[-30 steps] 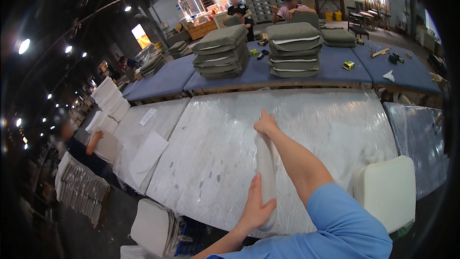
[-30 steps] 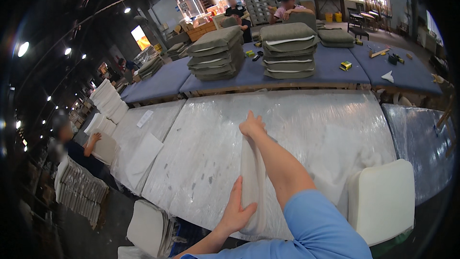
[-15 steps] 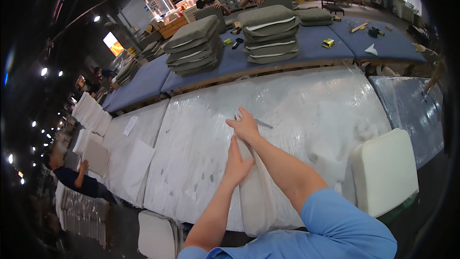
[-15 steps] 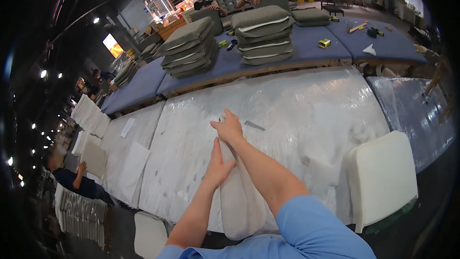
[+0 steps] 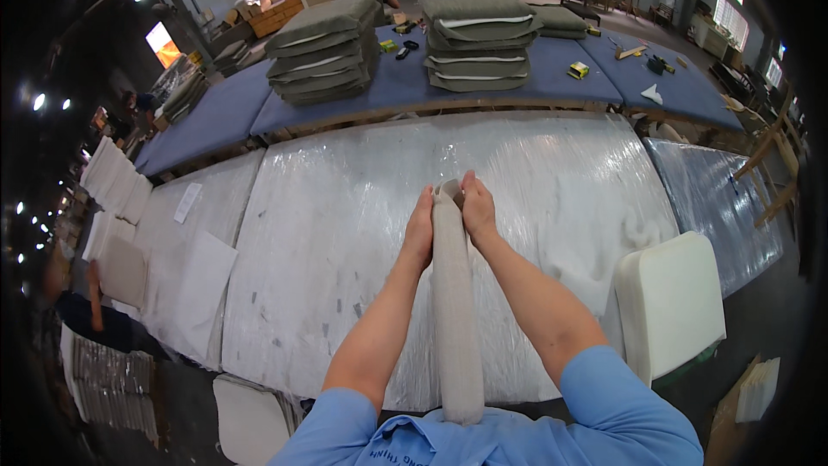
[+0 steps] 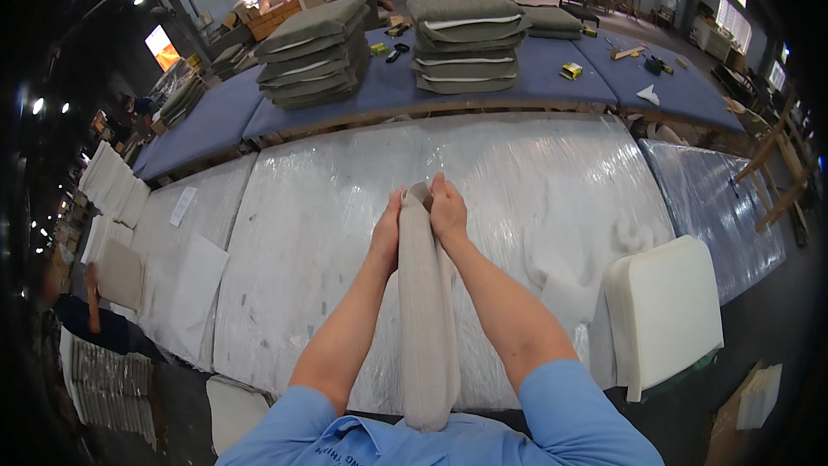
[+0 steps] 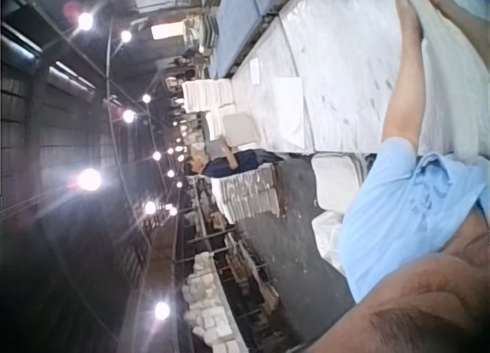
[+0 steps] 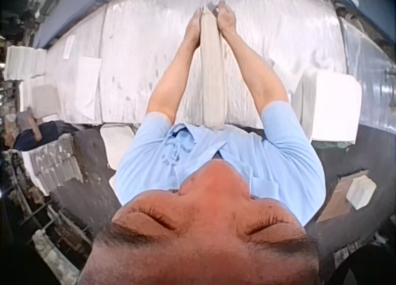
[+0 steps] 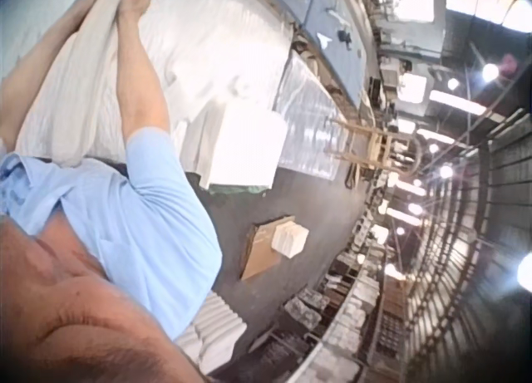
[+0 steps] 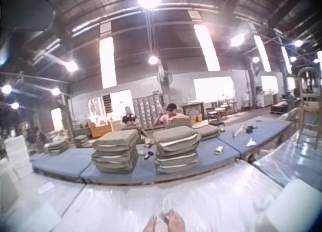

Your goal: The person inserts a white foam insert into a fabric pillow cover, adjusts the edges, and smooths the surface. The person repeats this process with multiple pillow covers and foam inserts on a large work table.

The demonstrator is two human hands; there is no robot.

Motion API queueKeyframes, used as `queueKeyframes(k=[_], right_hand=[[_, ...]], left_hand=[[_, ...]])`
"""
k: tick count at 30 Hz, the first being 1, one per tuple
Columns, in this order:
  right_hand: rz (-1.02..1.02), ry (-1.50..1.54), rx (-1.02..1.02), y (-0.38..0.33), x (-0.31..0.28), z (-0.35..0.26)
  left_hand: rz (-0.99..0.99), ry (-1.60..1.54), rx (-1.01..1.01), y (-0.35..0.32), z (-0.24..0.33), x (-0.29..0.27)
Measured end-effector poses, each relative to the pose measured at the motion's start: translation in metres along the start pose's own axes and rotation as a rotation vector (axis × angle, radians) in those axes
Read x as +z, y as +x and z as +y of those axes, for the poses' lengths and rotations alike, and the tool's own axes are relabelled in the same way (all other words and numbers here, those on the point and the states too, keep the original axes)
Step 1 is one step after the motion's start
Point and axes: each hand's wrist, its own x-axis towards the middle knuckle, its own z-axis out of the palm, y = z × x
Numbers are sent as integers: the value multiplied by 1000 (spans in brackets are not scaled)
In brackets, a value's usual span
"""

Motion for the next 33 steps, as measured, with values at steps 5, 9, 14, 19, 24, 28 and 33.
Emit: queueKeyframes(k=[5, 9, 14, 19, 24, 28, 33], right_hand=[[-222, 168, 6, -4, 3, -19], [-276, 197, -169, -2, 1, -36], [-292, 112, -184, 2, 3, -38], [-149, 58, -186, 6, 6, -38], [-41, -35, -104, 7, 14, -58], [-6, -136, -105, 12, 12, -68], [6, -270, -95, 19, 8, -71]], left_hand=[[55, 143, 215, 18, -9, -15], [102, 305, 309, 26, -2, -16], [140, 158, 360, 20, 7, -8], [-101, -19, 226, 9, 11, -21], [-129, -2, 272, 1, 3, -12], [-85, 117, 286, 2, -1, -5], [-95, 252, 288, 10, -2, 0]])
